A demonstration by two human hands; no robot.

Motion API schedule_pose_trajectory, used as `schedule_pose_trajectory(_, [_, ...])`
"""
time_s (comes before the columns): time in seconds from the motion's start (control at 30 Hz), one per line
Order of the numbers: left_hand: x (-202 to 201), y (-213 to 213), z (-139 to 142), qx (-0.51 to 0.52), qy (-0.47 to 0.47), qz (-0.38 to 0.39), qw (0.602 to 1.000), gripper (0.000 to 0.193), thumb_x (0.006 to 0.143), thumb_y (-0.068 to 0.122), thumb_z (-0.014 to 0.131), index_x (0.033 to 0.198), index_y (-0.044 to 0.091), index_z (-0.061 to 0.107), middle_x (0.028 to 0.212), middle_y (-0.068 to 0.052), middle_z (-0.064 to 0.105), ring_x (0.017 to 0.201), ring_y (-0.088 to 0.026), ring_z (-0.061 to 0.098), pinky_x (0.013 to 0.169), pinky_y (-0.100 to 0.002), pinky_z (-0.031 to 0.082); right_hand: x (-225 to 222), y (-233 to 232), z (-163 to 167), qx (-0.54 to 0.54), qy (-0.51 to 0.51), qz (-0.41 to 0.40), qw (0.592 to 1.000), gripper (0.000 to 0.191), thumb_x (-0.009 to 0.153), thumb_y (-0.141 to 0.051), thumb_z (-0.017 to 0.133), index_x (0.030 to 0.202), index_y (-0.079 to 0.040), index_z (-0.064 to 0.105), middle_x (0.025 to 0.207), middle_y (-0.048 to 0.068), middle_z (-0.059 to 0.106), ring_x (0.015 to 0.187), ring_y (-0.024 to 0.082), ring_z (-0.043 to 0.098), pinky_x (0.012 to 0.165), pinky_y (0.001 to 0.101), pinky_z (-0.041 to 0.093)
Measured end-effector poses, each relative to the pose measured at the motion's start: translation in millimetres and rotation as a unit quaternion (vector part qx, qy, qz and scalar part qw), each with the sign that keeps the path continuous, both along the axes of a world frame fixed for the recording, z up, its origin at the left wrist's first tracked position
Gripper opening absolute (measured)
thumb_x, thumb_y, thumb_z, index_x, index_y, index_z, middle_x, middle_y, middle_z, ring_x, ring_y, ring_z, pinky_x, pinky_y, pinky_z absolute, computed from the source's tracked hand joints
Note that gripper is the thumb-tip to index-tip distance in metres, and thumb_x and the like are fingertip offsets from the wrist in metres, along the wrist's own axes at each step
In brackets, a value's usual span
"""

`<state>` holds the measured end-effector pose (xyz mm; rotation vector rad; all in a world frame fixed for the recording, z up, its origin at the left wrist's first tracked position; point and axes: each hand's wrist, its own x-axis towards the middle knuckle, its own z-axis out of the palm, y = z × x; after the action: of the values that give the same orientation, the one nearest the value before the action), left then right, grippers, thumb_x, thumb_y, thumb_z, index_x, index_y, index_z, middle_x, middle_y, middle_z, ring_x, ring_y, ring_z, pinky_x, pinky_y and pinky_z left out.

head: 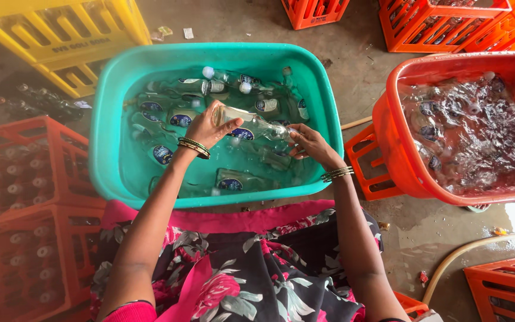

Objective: The person washes clear plastic bottles by hand, rinsing them in a teal tub filled with water and then placing them into an orange crate. The person repeatedly picks up bottles, rinses them, and transfers them to the crate.

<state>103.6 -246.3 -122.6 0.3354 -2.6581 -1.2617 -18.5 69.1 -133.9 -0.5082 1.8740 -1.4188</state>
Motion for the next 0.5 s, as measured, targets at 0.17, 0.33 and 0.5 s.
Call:
schedule_pose_trajectory(0.17, [-4.7,2.3,4.6,0.011,0.034,-0.023,0.999,0.088,0.075,0.078,0.071,0.125,0.008,0.057,0.101,-0.012,0.073,0.094,-0.024,0.073,0.08,-0.036,0.057,2.6,-2.2,4.9,0.01,-0.004,-0.025,1.0,0.053,0.102,-0.047,0.051,0.14,-0.011,0.054,0.098,0.004,0.066,0.076,0.009,0.068,0.069,0.0266,0.059])
schedule_pose_trajectory(0.33, [-14.3,12.1,9.4,0.25,0.188,-0.177,0.933,0.084,0.078,0.049,0.093,0.136,0.004,0.053,0.125,-0.007,0.065,0.114,-0.017,0.063,0.098,-0.032,0.054,2.6,-7.6,1.8,-0.07,-0.033,-0.069,0.995,0.051,0.106,-0.056,0.045,0.115,-0.008,0.058,0.081,-0.001,0.052,0.06,0.005,0.049,0.055,0.0235,0.05])
schedule_pose_trajectory(0.5, [-26.9,72.1,3.2,0.26,0.169,-0.126,0.942,0.076,0.076,0.034,0.088,0.137,0.005,0.052,0.125,-0.003,0.065,0.11,-0.012,0.067,0.086,-0.029,0.06,14.1,-25.3,-9.4,-0.179,-0.173,-0.049,0.967,0.047,0.108,-0.059,0.041,0.1,-0.015,0.054,0.072,-0.006,0.043,0.052,0.004,0.03,0.046,0.0219,0.026])
